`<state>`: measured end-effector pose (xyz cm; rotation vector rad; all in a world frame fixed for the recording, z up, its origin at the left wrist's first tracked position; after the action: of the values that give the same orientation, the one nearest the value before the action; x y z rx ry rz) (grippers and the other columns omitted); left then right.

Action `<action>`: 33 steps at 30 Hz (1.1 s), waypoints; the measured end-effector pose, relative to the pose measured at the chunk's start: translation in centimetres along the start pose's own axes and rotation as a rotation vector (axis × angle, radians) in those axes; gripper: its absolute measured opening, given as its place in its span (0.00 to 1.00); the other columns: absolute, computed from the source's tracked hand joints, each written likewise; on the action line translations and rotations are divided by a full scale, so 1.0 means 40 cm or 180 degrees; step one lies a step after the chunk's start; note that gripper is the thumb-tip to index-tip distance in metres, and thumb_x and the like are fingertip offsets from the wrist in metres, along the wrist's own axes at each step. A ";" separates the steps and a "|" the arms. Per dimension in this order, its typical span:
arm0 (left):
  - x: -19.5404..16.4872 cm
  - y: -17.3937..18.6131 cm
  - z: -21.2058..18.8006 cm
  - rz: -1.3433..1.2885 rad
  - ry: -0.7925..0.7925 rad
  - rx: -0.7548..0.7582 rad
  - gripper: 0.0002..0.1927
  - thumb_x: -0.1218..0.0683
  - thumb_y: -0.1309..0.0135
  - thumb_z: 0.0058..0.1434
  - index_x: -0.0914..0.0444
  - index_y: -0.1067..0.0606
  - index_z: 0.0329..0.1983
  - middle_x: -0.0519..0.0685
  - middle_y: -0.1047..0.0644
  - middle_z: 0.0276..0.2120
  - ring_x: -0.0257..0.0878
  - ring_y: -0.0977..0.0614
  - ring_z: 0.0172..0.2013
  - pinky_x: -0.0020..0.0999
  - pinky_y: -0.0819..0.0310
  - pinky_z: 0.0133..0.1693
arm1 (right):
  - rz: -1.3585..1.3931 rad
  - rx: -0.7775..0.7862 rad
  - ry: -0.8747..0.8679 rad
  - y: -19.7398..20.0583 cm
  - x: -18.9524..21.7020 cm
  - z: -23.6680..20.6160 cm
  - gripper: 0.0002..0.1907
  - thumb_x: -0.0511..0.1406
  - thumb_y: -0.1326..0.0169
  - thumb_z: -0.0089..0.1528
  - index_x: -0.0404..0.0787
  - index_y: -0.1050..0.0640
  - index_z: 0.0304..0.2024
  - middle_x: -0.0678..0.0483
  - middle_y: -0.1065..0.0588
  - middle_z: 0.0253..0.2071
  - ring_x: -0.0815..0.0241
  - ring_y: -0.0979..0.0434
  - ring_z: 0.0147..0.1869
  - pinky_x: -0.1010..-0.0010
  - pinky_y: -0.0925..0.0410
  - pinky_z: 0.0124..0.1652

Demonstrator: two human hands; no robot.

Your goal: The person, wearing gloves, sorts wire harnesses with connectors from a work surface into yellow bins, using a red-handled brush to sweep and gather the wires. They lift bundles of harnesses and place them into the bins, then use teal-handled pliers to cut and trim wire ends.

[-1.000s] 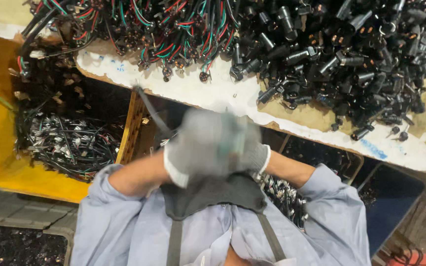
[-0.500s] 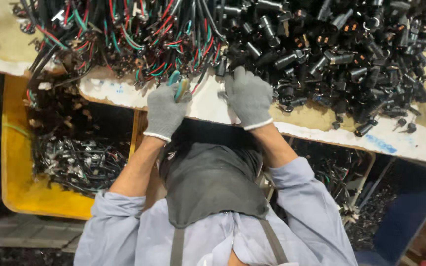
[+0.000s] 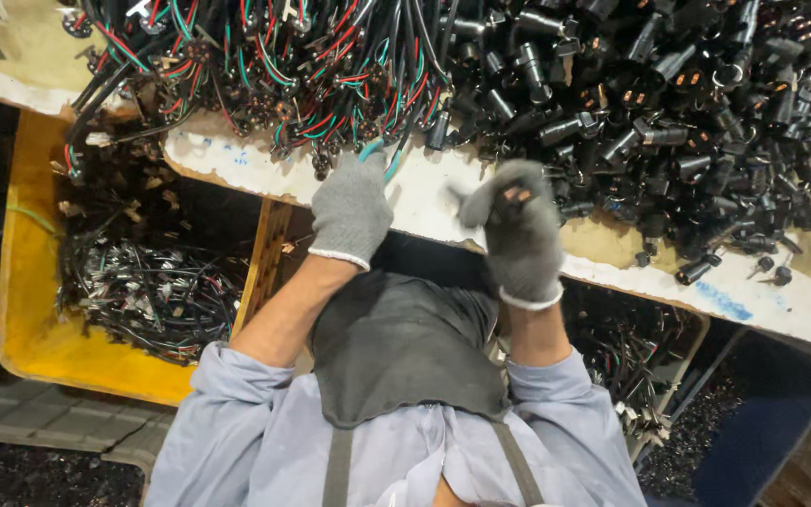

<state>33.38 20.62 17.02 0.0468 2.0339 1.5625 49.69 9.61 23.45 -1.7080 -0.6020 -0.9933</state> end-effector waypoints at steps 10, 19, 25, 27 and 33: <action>-0.077 0.170 -0.171 -0.4368 0.0269 0.1207 0.24 0.63 0.40 0.56 0.68 0.21 0.59 0.41 0.22 0.30 0.28 0.24 0.29 0.27 0.29 0.31 | -0.3654 0.1520 0.1313 -0.124 -0.011 -0.067 0.24 0.50 0.32 0.52 0.40 0.26 0.35 0.49 0.31 0.26 0.47 0.27 0.29 0.58 0.36 0.32; -0.114 0.273 -0.187 -0.2980 -0.1141 0.0031 0.18 0.61 0.37 0.62 0.62 0.20 0.56 0.46 0.20 0.41 0.34 0.18 0.38 0.28 0.24 0.41 | -0.3642 0.1580 0.1053 -0.107 -0.079 -0.073 0.27 0.56 0.35 0.57 0.42 0.24 0.38 0.53 0.30 0.24 0.49 0.27 0.29 0.57 0.34 0.32; -0.075 0.237 -0.272 -0.5183 -0.0924 -0.0285 0.05 0.59 0.38 0.67 0.62 0.19 0.46 0.48 0.21 0.36 0.38 0.19 0.36 0.33 0.25 0.39 | -0.4681 0.2498 0.0692 -0.170 -0.182 -0.120 0.25 0.53 0.36 0.52 0.42 0.23 0.38 0.50 0.26 0.25 0.44 0.25 0.30 0.51 0.33 0.31; -0.150 0.209 -0.311 -0.4493 -0.1669 0.0083 0.05 0.58 0.37 0.67 0.62 0.19 0.44 0.49 0.21 0.35 0.40 0.19 0.36 0.35 0.25 0.38 | -0.4836 0.2755 0.0563 -0.177 -0.207 -0.144 0.24 0.51 0.36 0.48 0.43 0.22 0.37 0.50 0.26 0.25 0.43 0.25 0.30 0.50 0.33 0.31; -0.302 0.305 -0.382 -0.3462 -0.3446 0.0526 0.05 0.55 0.36 0.65 0.61 0.19 0.38 0.52 0.21 0.32 0.46 0.17 0.38 0.41 0.25 0.37 | -0.4459 0.3267 0.0814 -0.157 -0.209 -0.222 0.17 0.46 0.37 0.51 0.46 0.22 0.38 0.50 0.24 0.33 0.45 0.24 0.41 0.51 0.34 0.45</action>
<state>32.85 6.74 35.35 -0.1135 0.9609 0.4480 37.40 4.06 20.88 -0.0584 -1.8138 -1.3666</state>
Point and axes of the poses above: each hand's wrist, its own z-axis towards the middle knuckle, its own y-axis out of the back of the hand, x = y × z, the point moved 10 cm from there along z, towards the middle knuckle
